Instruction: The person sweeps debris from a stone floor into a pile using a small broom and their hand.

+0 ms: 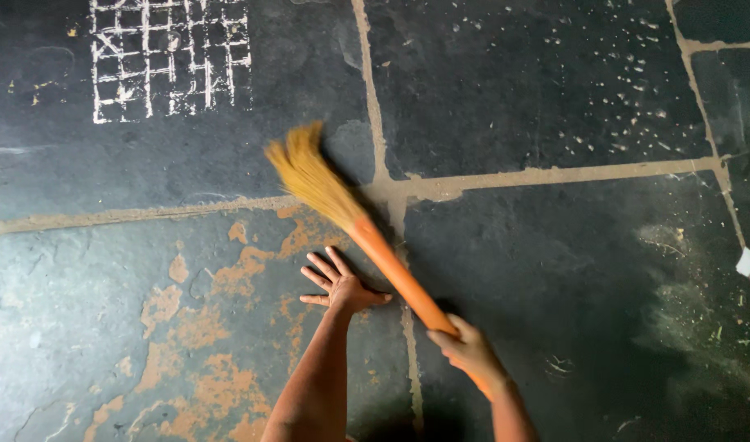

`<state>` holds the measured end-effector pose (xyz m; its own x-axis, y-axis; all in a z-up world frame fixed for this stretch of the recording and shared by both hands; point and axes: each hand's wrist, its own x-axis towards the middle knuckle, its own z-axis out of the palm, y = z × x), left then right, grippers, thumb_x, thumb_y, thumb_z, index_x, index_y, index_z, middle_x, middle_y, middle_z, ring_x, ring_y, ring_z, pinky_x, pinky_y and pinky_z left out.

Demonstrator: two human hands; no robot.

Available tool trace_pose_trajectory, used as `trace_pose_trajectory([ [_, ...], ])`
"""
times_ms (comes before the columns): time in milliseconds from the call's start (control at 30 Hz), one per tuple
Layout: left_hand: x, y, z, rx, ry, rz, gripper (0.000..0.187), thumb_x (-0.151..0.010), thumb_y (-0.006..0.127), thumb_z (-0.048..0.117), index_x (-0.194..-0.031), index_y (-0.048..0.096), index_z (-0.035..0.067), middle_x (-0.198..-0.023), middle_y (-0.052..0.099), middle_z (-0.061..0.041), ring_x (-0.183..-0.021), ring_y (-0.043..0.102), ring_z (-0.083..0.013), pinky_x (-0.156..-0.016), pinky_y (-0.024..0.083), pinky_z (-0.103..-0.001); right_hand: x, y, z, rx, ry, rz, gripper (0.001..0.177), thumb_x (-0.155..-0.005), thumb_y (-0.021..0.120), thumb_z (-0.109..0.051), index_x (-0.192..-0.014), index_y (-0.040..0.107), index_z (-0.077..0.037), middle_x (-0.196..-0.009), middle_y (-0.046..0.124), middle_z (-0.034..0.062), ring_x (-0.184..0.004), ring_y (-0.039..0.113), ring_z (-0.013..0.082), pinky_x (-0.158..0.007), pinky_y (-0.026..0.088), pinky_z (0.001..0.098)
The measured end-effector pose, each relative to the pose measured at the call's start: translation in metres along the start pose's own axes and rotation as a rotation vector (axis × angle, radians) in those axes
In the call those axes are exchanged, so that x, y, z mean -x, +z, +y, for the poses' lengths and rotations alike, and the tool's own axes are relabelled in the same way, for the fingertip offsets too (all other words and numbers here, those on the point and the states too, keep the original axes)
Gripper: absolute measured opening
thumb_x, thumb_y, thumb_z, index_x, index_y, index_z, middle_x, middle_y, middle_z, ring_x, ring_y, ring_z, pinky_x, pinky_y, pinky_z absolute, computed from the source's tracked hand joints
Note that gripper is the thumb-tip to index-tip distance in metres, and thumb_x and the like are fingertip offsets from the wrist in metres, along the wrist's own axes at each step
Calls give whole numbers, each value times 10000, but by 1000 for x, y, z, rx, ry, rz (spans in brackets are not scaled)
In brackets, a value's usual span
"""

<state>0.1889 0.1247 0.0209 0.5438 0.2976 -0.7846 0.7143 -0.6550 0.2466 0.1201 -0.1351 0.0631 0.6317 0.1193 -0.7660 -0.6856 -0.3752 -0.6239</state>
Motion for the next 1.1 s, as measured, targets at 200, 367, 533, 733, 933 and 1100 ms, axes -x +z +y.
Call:
trace_pose_trajectory([
  [200, -3, 0, 2, -10, -21, -34, 1797, -469, 1008, 597, -1555, -326, 76, -1579, -413, -320, -1461, -372, -518, -1045, -41, -855, 31, -103, 115, 70, 195, 575, 402, -884, 738, -416, -1046, 750, -49, -667, 597, 36, -555, 545, 142, -522, 467, 310],
  [367, -1, 2, 0, 16, 6, 0, 1801, -460, 1010, 590, -1556, -317, 59, -1584, -398, -322, -1464, -362, -516, -1044, -46, -862, 42, -148, 127, -10, 221, 976, 425, -994, 694, -457, -971, 638, -36, -666, 608, 61, -531, 574, 145, -495, 483, 307],
  [533, -4, 2, 1, -14, -14, -10, 1806, -461, 1002, 607, -1555, -324, 57, -1578, -400, -332, -1461, -367, -522, -1037, -46, -864, -5, -80, 56, -203, -214, 938, 397, -855, 811, -409, -1001, 597, -108, -654, 578, 17, -479, 533, 81, -429, 467, 266],
  [733, -8, 7, -3, -19, -2, 22, 1807, -448, 993, 622, -1558, -320, 65, -1584, -396, -323, -1457, -372, -520, -1024, -43, -870, -3, -15, -1, 245, -192, 403, 530, -787, 790, -444, -1185, 711, -105, -708, 659, -20, -590, 598, 84, -525, 487, 246],
  [933, -10, 8, -2, -27, -13, 14, 1807, -445, 989, 633, -1554, -324, 75, -1584, -393, -326, -1456, -379, -513, -1021, -52, -871, 13, -80, 104, 127, 101, 573, 500, -785, 798, -471, -1079, 724, -73, -685, 600, 13, -567, 565, 130, -509, 477, 283],
  [1100, -11, 6, 0, -18, -22, -6, 1811, -460, 991, 629, -1546, -346, 74, -1569, -412, -335, -1442, -399, -515, -1020, -75, -866, 51, -166, 192, 77, 357, 986, 502, -909, 757, -500, -1026, 690, -17, -679, 619, 81, -548, 571, 163, -485, 471, 314],
])
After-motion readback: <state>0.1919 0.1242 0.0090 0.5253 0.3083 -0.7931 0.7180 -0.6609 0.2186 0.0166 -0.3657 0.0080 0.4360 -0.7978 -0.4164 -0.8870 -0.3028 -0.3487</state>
